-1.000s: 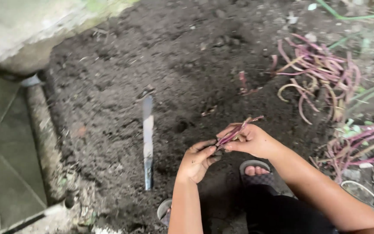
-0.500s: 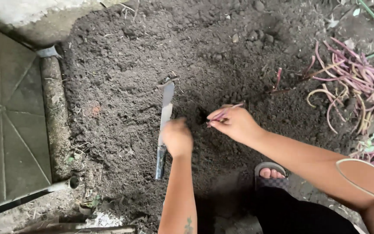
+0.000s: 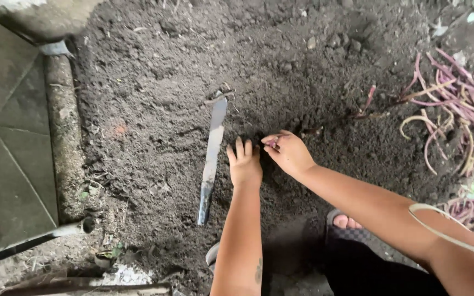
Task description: Digging small holes in the soil and planting vine cuttings by hand and with a tool.
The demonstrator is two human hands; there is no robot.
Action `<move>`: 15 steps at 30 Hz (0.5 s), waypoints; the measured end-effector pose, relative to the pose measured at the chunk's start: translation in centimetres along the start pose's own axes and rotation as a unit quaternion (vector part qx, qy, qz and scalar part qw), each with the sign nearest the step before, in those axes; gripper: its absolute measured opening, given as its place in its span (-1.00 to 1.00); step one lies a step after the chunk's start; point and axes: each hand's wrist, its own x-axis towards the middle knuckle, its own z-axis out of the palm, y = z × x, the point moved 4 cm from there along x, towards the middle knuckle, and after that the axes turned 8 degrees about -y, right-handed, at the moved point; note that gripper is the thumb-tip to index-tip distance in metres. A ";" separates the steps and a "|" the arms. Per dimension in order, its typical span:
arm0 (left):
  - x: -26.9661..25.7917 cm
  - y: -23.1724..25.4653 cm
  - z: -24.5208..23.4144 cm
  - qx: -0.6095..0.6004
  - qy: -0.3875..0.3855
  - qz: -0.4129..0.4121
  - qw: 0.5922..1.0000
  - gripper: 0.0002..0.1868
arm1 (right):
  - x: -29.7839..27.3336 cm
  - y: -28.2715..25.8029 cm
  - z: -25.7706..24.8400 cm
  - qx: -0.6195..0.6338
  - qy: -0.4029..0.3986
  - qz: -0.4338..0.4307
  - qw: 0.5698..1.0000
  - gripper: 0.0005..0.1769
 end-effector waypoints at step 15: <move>-4.3 -1.8 2.4 -0.308 0.097 -0.245 0.914 -0.40 | 1.7 4.3 7.3 -0.026 -0.043 -0.010 0.999 -0.69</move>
